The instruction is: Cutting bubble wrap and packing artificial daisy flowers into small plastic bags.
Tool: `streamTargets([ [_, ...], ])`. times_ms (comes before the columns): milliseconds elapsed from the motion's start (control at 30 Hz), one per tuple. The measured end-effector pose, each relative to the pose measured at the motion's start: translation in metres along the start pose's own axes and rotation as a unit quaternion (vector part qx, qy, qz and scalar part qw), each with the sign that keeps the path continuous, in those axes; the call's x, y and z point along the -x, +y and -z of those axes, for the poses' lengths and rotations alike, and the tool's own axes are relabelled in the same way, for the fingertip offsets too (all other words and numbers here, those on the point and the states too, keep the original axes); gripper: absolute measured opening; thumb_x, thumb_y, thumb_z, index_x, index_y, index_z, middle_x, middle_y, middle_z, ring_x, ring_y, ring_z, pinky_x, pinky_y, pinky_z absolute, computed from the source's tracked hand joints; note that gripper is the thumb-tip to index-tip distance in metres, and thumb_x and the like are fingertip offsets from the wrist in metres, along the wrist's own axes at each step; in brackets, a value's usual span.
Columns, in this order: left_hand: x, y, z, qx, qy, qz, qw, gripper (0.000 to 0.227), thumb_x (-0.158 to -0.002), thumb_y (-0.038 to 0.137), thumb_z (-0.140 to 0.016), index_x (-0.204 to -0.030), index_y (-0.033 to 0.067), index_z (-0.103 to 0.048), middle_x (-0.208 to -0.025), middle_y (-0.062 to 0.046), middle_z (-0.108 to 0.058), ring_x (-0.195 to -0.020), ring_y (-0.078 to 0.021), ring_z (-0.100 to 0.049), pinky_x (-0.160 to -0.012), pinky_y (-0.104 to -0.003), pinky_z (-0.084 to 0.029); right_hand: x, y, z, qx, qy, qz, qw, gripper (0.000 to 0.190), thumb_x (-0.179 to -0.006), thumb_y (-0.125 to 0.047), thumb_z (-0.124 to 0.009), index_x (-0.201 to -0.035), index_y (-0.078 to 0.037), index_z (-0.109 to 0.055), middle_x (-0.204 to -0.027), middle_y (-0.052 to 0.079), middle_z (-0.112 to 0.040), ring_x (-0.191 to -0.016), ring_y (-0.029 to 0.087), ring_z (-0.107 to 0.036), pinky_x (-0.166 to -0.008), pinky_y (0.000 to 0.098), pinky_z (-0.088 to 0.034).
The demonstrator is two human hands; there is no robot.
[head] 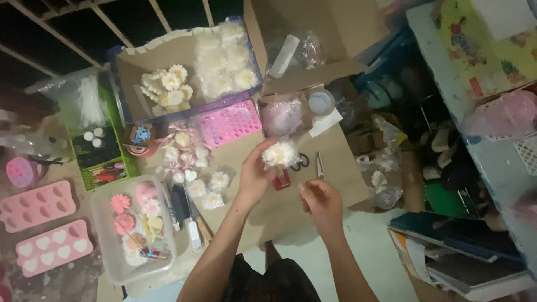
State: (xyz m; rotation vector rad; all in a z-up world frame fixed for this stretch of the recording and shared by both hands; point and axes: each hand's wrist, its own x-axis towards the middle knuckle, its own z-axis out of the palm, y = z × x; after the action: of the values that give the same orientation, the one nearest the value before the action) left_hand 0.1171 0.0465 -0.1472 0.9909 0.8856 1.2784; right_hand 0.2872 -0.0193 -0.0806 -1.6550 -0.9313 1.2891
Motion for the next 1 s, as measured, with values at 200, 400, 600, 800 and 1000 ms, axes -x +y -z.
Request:
streamTargets([
  [200,0.017,0.089,-0.031,-0.058,0.000,-0.007,0.998,0.059,-0.085,-0.020,-0.061,-0.139,0.0048,-0.059,-0.146,-0.007,-0.054,-0.106,-0.0109,-0.060,-0.074,-0.023,-0.055,0.007,-0.036,-0.013,-0.033,0.006,0.145,0.989,0.013,-0.094,-0.011,-0.074,-0.087,-0.003,-0.069,-0.077,-0.005,-0.066,-0.070,0.001,-0.057,-0.063,0.0193,-0.045],
  [400,0.021,0.118,-0.035,-0.052,-0.016,-0.041,0.998,0.061,-0.084,-0.023,-0.057,-0.138,0.0042,-0.059,-0.144,-0.008,-0.054,-0.112,-0.0116,-0.061,-0.077,-0.022,-0.058,0.003,-0.049,-0.020,0.012,0.037,0.150,0.988,0.014,-0.094,-0.015,-0.075,-0.088,-0.003,-0.073,-0.073,-0.005,-0.065,-0.067,0.001,-0.055,-0.060,0.0195,-0.044],
  [600,0.026,0.117,-0.029,-0.001,-0.001,-0.061,0.998,0.060,-0.080,-0.019,-0.062,-0.137,-0.0011,-0.057,-0.137,-0.011,-0.056,-0.119,-0.0134,-0.060,-0.086,-0.025,-0.058,0.006,-0.049,-0.028,0.024,0.039,0.153,0.987,0.018,-0.096,-0.015,-0.075,-0.088,0.000,-0.071,-0.074,-0.003,-0.065,-0.068,0.003,-0.053,-0.060,0.0208,-0.042],
  [800,0.024,0.117,-0.030,0.133,0.103,0.093,0.981,0.054,-0.079,-0.014,-0.073,-0.131,-0.0028,-0.062,-0.107,-0.012,-0.070,-0.090,-0.0202,-0.068,-0.074,-0.033,-0.058,0.017,-0.063,-0.024,-0.019,-0.080,0.185,0.979,0.012,-0.093,-0.011,-0.070,-0.099,-0.001,-0.070,-0.087,-0.003,-0.074,-0.081,0.002,-0.068,-0.073,0.0202,-0.054],
  [1000,0.032,0.100,-0.016,0.235,0.025,0.163,0.958,0.054,-0.080,-0.008,-0.075,-0.132,0.0015,-0.062,-0.117,-0.011,-0.071,-0.103,-0.0202,-0.071,-0.088,-0.032,-0.060,0.022,-0.024,-0.017,0.051,-0.017,0.238,0.970,0.013,-0.090,-0.003,-0.079,-0.099,0.002,-0.072,-0.082,0.001,-0.072,-0.073,0.005,-0.063,-0.063,0.0217,-0.050],
])
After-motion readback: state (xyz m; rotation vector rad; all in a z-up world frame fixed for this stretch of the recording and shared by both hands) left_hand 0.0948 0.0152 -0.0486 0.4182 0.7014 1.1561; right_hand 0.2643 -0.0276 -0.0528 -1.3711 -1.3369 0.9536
